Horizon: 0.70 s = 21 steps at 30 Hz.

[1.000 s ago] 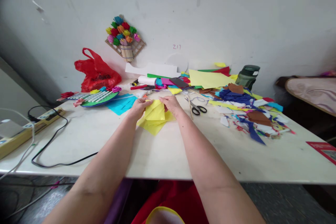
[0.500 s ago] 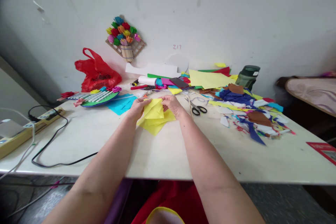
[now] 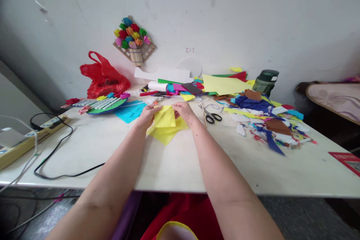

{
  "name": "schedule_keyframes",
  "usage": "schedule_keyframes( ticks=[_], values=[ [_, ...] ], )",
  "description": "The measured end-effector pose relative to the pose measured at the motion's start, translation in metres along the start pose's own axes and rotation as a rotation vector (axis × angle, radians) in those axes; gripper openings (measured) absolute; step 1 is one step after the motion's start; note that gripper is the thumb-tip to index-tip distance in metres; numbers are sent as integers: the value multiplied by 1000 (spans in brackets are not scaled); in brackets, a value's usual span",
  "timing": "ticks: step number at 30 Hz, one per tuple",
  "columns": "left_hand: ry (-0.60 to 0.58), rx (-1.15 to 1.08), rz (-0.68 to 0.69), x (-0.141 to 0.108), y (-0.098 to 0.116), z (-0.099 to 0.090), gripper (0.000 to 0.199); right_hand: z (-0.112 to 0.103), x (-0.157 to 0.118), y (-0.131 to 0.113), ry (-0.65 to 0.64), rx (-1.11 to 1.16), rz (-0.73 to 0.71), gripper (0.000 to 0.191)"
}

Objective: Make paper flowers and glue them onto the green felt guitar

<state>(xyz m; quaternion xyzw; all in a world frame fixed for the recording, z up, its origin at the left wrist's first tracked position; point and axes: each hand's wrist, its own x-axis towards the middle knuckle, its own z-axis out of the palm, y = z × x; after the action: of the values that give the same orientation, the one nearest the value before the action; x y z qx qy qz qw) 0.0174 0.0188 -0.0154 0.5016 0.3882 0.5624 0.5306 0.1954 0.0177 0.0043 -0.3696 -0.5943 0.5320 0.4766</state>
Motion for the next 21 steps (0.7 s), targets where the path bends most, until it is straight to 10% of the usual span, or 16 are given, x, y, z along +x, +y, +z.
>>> schedule_keyframes(
  ticks=[21],
  values=[
    [50,50,40,1,-1,1,31,1,0,4,7,17,33,30]
  ],
)
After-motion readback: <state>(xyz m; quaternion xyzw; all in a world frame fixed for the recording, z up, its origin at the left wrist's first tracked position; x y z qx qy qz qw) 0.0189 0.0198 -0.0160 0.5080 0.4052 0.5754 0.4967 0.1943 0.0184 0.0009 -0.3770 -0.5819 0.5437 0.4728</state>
